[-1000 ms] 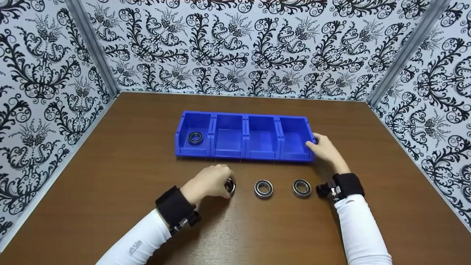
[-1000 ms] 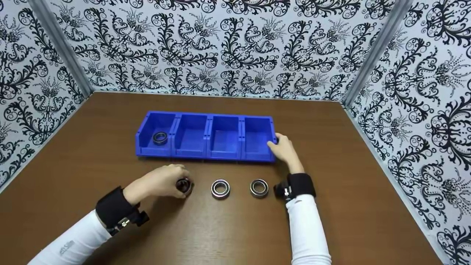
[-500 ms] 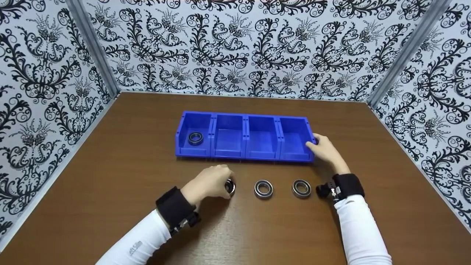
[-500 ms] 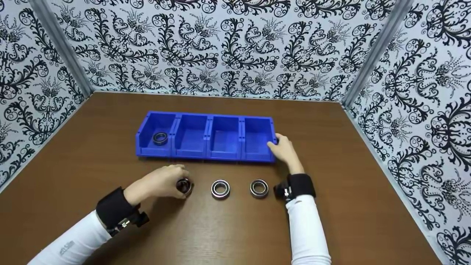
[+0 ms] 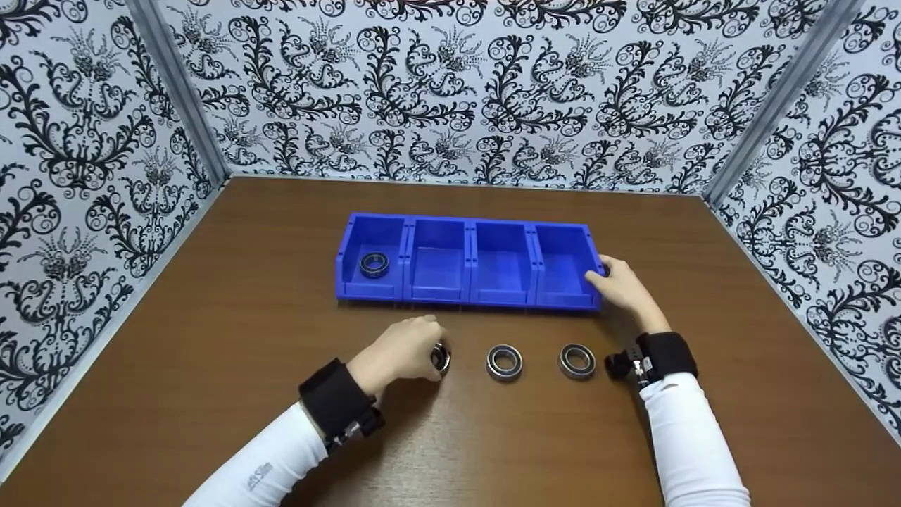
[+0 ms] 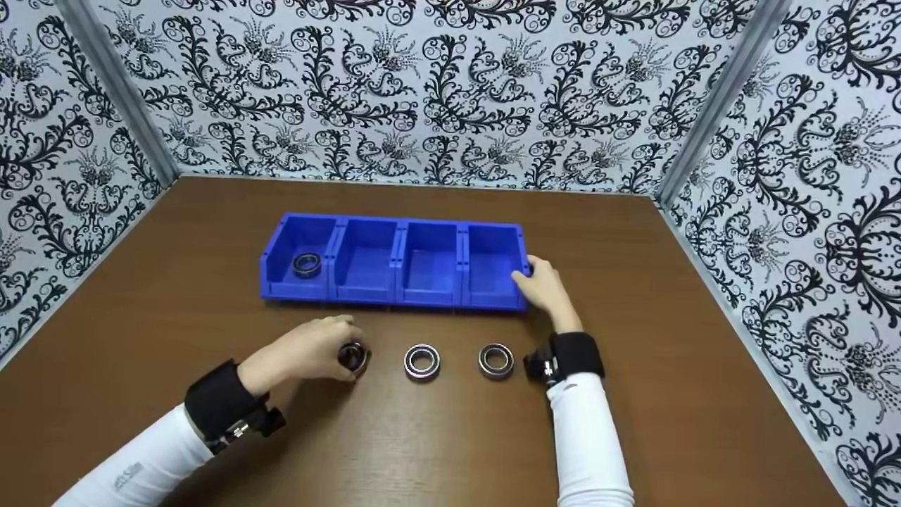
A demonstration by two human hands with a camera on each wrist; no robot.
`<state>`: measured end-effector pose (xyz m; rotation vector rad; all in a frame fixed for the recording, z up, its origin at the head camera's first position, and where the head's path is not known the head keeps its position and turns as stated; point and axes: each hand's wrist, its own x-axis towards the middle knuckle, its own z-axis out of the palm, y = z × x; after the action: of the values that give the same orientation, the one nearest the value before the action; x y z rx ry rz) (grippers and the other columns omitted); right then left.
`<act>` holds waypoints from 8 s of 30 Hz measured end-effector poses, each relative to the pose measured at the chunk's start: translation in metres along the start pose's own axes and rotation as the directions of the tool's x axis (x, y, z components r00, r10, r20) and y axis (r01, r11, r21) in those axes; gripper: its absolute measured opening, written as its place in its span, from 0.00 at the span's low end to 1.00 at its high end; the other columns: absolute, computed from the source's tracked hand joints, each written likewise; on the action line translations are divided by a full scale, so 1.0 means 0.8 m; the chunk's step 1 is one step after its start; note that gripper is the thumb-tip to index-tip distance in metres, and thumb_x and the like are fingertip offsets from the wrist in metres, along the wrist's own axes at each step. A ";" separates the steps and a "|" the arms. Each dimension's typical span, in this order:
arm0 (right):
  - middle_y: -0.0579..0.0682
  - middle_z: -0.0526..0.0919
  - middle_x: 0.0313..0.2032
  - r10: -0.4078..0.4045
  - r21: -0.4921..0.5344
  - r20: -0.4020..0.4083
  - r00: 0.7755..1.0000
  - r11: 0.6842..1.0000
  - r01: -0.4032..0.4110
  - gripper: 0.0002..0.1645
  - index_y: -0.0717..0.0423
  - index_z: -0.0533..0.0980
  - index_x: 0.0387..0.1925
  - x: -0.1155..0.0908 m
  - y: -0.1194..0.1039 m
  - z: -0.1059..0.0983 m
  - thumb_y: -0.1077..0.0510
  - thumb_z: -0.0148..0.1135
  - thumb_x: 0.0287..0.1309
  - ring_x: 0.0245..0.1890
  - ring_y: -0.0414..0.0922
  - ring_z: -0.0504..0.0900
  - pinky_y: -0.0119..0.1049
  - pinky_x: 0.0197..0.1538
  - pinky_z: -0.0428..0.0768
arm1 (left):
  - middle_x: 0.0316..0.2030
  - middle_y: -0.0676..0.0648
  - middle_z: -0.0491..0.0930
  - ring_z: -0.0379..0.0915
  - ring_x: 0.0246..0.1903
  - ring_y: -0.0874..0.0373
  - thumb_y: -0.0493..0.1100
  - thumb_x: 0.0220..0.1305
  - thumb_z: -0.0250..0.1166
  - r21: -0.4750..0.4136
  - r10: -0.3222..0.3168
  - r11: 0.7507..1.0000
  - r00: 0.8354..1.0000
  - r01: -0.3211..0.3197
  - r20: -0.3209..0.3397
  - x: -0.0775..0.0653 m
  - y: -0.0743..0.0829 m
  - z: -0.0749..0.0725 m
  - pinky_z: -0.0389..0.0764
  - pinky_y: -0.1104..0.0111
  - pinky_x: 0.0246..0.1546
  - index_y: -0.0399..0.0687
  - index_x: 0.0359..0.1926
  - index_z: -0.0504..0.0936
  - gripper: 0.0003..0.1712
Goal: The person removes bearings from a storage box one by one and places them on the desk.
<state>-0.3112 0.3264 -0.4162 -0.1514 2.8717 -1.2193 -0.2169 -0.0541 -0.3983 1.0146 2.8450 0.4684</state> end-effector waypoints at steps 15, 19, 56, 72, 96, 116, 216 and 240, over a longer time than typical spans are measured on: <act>0.73 0.80 0.55 -0.005 -0.015 -0.022 1.000 1.000 0.005 0.30 0.76 0.68 0.66 0.001 0.003 0.001 0.60 0.50 0.70 0.46 0.49 0.83 0.24 0.46 0.76 | 0.37 0.41 0.84 0.82 0.41 0.43 0.36 0.39 0.78 -0.014 -0.009 1.000 1.000 0.009 -0.013 -0.001 0.001 0.002 0.83 0.51 0.45 0.43 0.37 0.89 0.17; 0.73 0.80 0.56 0.001 -0.007 -0.020 1.000 1.000 -0.001 0.30 0.76 0.68 0.67 0.001 0.001 0.000 0.60 0.50 0.70 0.47 0.50 0.83 0.26 0.47 0.76 | 0.38 0.41 0.85 0.82 0.41 0.43 0.36 0.40 0.79 -0.010 -0.008 1.000 1.000 0.008 -0.021 -0.002 0.000 0.003 0.83 0.51 0.45 0.43 0.37 0.89 0.17; 0.74 0.81 0.55 -0.003 0.038 -0.016 1.000 0.999 0.004 0.29 0.76 0.68 0.66 -0.001 -0.001 0.001 0.61 0.50 0.69 0.42 0.45 0.83 0.22 0.42 0.76 | 0.42 0.42 0.84 0.83 0.45 0.41 0.39 0.43 0.79 0.007 -0.039 0.999 0.999 0.039 -0.005 -0.011 0.004 -0.007 0.84 0.46 0.42 0.46 0.47 0.87 0.25; 0.75 0.79 0.57 0.009 0.026 -0.009 1.000 1.000 -0.009 0.30 0.77 0.66 0.68 0.000 0.000 0.001 0.60 0.50 0.71 0.45 0.49 0.84 0.23 0.43 0.77 | 0.44 0.41 0.84 0.83 0.44 0.42 0.40 0.44 0.79 0.039 -0.029 0.999 0.999 0.030 -0.022 -0.022 0.002 -0.018 0.84 0.47 0.41 0.45 0.50 0.86 0.27; 0.75 0.80 0.57 -0.003 -0.014 -0.012 1.000 1.000 0.003 0.31 0.76 0.65 0.68 -0.001 0.001 -0.001 0.60 0.50 0.70 0.46 0.52 0.84 0.24 0.43 0.76 | 0.51 0.41 0.84 0.82 0.51 0.40 0.42 0.49 0.79 0.003 -0.135 0.991 0.991 0.135 -0.014 -0.028 -0.010 -0.048 0.82 0.46 0.48 0.46 0.56 0.85 0.29; 0.75 0.80 0.57 -0.006 -0.018 -0.013 1.000 1.000 0.006 0.30 0.77 0.66 0.67 0.000 0.001 0.002 0.61 0.50 0.70 0.48 0.53 0.83 0.26 0.47 0.76 | 0.51 0.42 0.84 0.82 0.53 0.40 0.42 0.53 0.77 0.040 -0.166 0.985 0.983 0.169 -0.082 -0.030 -0.035 -0.064 0.82 0.45 0.50 0.45 0.55 0.85 0.26; 0.76 0.79 0.58 0.010 0.030 0.001 1.000 0.999 -0.010 0.31 0.76 0.65 0.69 -0.001 0.000 -0.001 0.60 0.48 0.72 0.48 0.52 0.85 0.23 0.42 0.77 | 0.54 0.32 0.84 0.80 0.57 0.37 0.35 0.55 0.68 0.052 -0.390 0.912 0.899 0.407 -0.197 0.057 -0.128 -0.063 0.82 0.43 0.55 0.37 0.57 0.83 0.26; 0.76 0.79 0.58 -0.006 -0.001 -0.008 1.000 1.000 0.006 0.29 0.76 0.66 0.67 -0.001 -0.001 0.001 0.61 0.49 0.71 0.51 0.56 0.83 0.23 0.45 0.75 | 0.51 0.30 0.83 0.81 0.53 0.31 0.32 0.59 0.62 0.086 -0.447 0.878 0.871 0.470 -0.203 0.080 -0.137 -0.052 0.83 0.40 0.52 0.34 0.49 0.84 0.16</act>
<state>-0.3103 0.3253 -0.4160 -0.1553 2.8806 -1.2224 -0.3406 -0.1046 -0.3921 0.2822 3.1658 0.3375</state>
